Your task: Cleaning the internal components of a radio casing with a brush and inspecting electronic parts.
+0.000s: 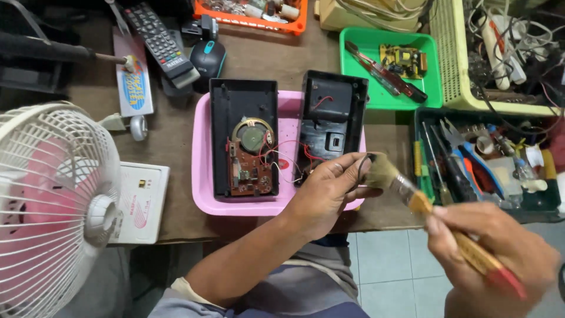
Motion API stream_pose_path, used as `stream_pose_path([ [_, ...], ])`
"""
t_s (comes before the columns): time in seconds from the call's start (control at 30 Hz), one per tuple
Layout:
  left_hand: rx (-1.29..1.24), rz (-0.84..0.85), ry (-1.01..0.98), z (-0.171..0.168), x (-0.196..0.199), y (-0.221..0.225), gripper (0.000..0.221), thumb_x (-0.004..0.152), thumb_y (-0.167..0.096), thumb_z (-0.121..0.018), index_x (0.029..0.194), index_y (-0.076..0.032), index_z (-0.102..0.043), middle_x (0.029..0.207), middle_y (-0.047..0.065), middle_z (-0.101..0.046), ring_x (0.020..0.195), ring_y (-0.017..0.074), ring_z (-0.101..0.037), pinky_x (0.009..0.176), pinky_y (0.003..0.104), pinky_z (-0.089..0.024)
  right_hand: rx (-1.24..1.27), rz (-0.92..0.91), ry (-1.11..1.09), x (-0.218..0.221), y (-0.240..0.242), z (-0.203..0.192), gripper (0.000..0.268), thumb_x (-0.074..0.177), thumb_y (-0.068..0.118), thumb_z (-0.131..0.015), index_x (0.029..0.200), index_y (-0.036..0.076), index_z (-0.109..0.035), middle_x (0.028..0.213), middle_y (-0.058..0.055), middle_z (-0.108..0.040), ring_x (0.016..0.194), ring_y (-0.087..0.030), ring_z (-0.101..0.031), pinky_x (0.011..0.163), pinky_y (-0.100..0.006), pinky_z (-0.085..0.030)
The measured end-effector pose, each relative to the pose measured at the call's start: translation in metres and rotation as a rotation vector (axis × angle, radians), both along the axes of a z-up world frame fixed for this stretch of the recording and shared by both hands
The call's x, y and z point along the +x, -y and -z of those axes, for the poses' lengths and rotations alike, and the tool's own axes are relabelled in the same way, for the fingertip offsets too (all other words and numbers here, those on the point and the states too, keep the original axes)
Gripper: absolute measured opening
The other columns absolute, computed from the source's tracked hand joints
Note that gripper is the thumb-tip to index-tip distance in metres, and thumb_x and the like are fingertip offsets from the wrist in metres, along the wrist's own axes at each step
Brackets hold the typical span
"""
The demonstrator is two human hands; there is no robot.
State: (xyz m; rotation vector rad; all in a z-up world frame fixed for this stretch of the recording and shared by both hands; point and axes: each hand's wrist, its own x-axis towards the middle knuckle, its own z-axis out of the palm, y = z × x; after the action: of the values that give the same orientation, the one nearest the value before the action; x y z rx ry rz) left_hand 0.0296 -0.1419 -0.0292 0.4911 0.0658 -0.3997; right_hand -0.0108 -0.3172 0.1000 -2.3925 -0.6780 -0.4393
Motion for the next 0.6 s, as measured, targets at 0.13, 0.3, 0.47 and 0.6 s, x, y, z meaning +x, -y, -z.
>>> stream_pose_path([
  [0.13, -0.007, -0.007, 0.049, -0.001, 0.003, 0.0, 0.033, 0.104, -0.028, -0.064, 0.122, -0.002, -0.068, 0.108, 0.007, -0.073, 0.102, 0.02, -0.072, 0.091, 0.031, -0.058, -0.118, 0.032, -0.217, 0.015, 0.013, -0.021, 0.034, 0.098, 0.008, -0.055, 0.066, -0.005, -0.056, 0.052, -0.007, -0.043, 0.037, -0.016, -0.038, 0.04, -0.034, -0.03],
  [0.3, 0.055, 0.028, 0.059, 0.012, 0.0, 0.005, 0.032, 0.108, -0.022, -0.059, 0.133, -0.005, -0.067, 0.117, 0.005, -0.073, 0.102, 0.0164, -0.07, 0.087, 0.033, -0.061, -0.177, 0.019, 0.099, 0.01, 0.004, 0.007, 0.01, 0.097, 0.005, -0.075, 0.089, 0.0, -0.07, 0.079, -0.012, -0.073, 0.053, -0.013, -0.063, 0.046, -0.024, -0.05],
  [0.47, 0.086, 0.089, -0.017, 0.006, 0.002, -0.011, 0.036, 0.102, -0.032, -0.065, 0.126, -0.005, -0.068, 0.107, 0.009, -0.075, 0.092, 0.0164, -0.072, 0.071, 0.023, -0.054, 0.117, 0.166, 0.027, 0.007, 0.001, 0.006, 0.01, 0.104, -0.013, -0.07, 0.107, -0.021, -0.067, 0.094, -0.029, -0.067, 0.078, -0.03, -0.063, 0.071, -0.035, -0.048],
  [0.6, 0.11, 0.129, -0.019, 0.006, 0.001, -0.013, 0.036, 0.103, -0.025, -0.062, 0.133, -0.005, -0.065, 0.115, 0.007, -0.072, 0.096, 0.0195, -0.074, 0.071, 0.025, -0.054, -0.08, -0.069, 0.07, 0.032, -0.011, -0.011, 0.012, 0.096, -0.006, -0.071, 0.087, -0.013, -0.069, 0.074, -0.022, -0.069, 0.055, -0.022, -0.065, 0.048, -0.028, -0.05],
])
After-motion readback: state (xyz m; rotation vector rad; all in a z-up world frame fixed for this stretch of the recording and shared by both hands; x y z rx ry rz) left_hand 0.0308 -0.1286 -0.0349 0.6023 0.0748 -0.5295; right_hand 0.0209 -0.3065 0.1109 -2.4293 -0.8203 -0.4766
